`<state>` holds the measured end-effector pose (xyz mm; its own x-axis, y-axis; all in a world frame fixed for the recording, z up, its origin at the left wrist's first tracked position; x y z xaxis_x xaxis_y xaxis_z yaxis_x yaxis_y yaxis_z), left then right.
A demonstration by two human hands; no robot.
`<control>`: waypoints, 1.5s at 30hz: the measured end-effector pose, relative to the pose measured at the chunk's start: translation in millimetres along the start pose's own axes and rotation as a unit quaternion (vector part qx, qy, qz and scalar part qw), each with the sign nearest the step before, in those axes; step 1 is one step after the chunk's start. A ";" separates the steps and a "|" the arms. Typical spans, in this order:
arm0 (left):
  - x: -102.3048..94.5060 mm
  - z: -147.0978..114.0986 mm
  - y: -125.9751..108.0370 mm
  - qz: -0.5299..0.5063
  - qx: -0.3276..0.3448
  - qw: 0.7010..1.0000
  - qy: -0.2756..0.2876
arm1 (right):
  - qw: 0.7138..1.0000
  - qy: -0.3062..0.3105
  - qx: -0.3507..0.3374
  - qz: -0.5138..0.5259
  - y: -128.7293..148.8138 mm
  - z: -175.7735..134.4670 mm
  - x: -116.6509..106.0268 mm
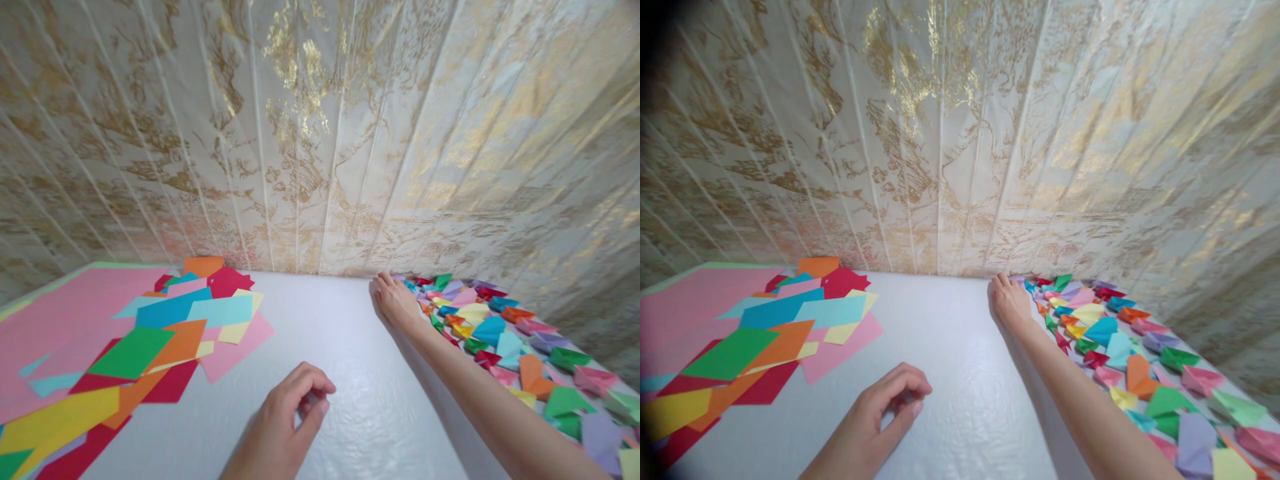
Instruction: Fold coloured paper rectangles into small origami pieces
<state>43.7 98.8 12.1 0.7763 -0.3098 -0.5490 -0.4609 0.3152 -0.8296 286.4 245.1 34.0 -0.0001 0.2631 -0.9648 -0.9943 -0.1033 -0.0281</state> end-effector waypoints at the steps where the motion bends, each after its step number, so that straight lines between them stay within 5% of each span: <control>1: 0.1 0.2 -0.1 0.002 0.001 1.000 0.000 | 1.000 -0.002 0.007 -0.002 1.4 -0.9 1.7; 9: 0.3 -2.2 -0.6 -0.001 0.001 1.000 0.004 | 0.999 -0.009 0.039 0.002 -3.4 -6.7 -2.5; 14: -7.4 2.0 -4.1 0.000 -0.030 0.999 -0.016 | 0.999 -0.022 0.012 0.047 26.9 -22.8 -14.8; 17: -45.0 13.6 -3.8 0.080 -0.034 0.993 -0.077 | 0.996 -0.025 -0.020 0.085 59.0 -41.6 -23.2; 23: -159.6 30.1 31.4 0.274 -0.041 0.952 -0.133 | 0.965 -0.035 -0.106 0.237 111.8 -85.1 -32.3; 26: -183.5 34.2 56.6 0.354 -0.036 0.928 -0.108 | 0.940 -0.060 -0.151 0.301 122.8 -96.9 -35.2; 34: -168.8 43.3 76.0 0.504 -0.001 0.859 -0.083 | 0.902 -0.102 -0.197 0.371 114.7 -99.5 -44.9; 45: -161.1 46.6 73.5 0.623 -0.004 0.780 -0.048 | 0.888 -0.069 -0.215 0.401 123.3 -101.2 -44.2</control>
<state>-95.2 213.6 44.3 -0.2489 0.3022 -0.9202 -0.8862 0.3123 0.3423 174.6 123.6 46.7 -0.7319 0.0509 -0.6795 -0.5357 -0.6592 0.5277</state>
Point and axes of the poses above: each hand's wrist, its own z-axis towards the middle knuckle, its own x-axis out of the palm, y = z × x, the point moved 7 cm from there along z, towards the middle knuckle, and after that the axes turned 12 degrees about z, right-handed, at the moved point
